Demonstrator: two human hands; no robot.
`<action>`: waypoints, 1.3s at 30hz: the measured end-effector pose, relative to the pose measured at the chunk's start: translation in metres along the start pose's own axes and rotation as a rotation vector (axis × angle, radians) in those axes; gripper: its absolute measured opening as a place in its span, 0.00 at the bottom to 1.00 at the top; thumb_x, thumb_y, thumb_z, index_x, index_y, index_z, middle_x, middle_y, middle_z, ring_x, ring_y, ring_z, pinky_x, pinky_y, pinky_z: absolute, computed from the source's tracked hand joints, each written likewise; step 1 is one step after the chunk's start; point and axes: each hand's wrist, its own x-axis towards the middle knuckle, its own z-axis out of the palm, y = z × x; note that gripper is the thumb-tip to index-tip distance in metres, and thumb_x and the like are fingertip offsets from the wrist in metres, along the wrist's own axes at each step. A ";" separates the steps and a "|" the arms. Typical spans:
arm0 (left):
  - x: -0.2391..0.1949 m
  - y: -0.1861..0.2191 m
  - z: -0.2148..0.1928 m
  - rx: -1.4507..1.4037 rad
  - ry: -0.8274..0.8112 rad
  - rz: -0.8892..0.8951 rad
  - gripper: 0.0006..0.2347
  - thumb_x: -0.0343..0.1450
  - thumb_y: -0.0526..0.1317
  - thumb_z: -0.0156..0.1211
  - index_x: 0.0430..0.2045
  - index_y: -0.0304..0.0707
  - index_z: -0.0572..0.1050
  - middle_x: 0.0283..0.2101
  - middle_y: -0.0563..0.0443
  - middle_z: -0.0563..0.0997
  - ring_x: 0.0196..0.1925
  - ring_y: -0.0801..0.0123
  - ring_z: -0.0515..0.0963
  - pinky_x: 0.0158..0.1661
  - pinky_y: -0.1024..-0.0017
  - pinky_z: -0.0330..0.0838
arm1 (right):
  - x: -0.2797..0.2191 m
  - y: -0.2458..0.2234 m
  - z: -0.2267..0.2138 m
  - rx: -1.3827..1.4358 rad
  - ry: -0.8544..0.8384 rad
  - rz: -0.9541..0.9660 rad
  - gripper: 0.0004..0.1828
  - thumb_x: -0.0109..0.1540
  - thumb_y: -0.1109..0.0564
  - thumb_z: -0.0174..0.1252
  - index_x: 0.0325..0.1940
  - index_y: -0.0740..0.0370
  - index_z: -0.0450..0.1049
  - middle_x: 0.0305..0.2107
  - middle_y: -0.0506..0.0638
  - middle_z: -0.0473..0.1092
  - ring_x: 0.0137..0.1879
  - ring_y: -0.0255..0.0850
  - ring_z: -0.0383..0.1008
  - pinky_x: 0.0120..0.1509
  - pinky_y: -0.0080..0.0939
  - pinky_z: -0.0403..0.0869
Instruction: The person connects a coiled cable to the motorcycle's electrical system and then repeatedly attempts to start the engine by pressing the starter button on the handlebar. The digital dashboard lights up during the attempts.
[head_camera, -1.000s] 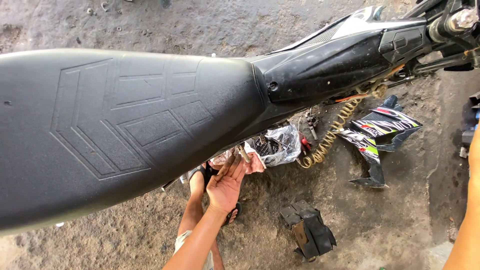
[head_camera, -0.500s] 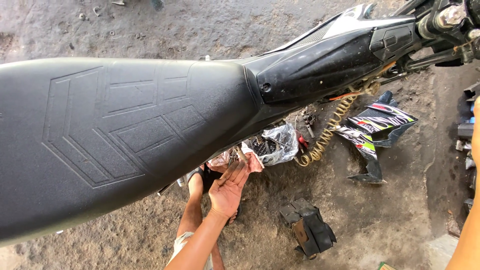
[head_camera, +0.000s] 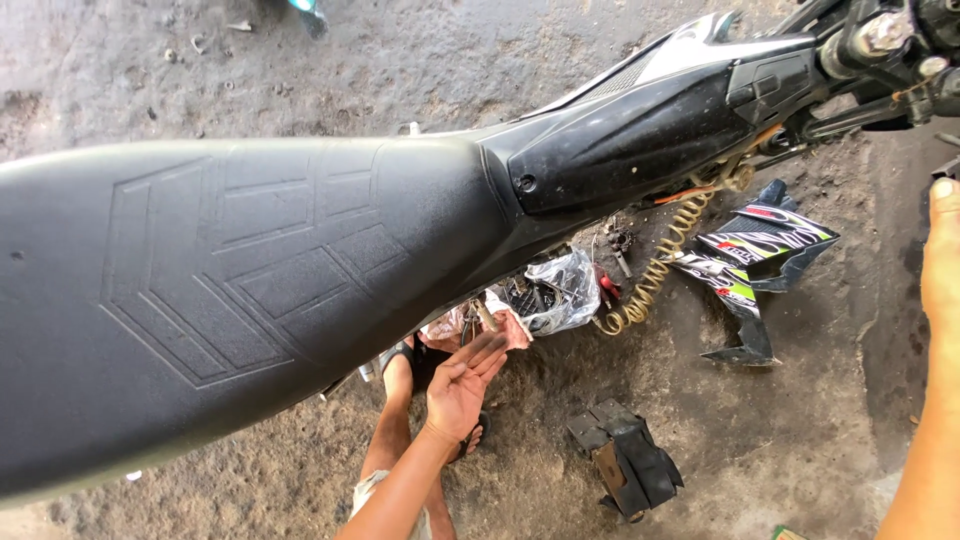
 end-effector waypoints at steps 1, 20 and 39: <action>0.001 0.003 0.005 0.004 -0.005 -0.002 0.26 0.70 0.37 0.42 0.62 0.14 0.64 0.67 0.26 0.69 0.72 0.44 0.67 0.72 0.51 0.56 | -0.011 -0.038 -0.013 0.003 0.005 0.004 0.28 0.76 0.40 0.44 0.54 0.67 0.76 0.34 0.64 0.71 0.38 0.59 0.71 0.42 0.55 0.72; 0.066 0.120 0.229 1.157 -0.466 0.398 0.19 0.70 0.35 0.48 0.52 0.23 0.77 0.52 0.39 0.85 0.58 0.59 0.83 0.62 0.66 0.71 | -0.108 -0.308 -0.125 -0.547 0.236 0.172 0.44 0.67 0.24 0.65 0.57 0.64 0.58 0.26 0.60 0.75 0.31 0.59 0.79 0.34 0.58 0.76; 0.335 -0.082 0.480 2.073 -0.626 0.721 0.12 0.70 0.48 0.65 0.35 0.37 0.78 0.39 0.43 0.81 0.40 0.48 0.82 0.37 0.54 0.75 | -0.101 -0.316 -0.127 -0.442 0.219 0.200 0.44 0.57 0.29 0.62 0.60 0.67 0.61 0.29 0.59 0.76 0.30 0.55 0.79 0.32 0.53 0.77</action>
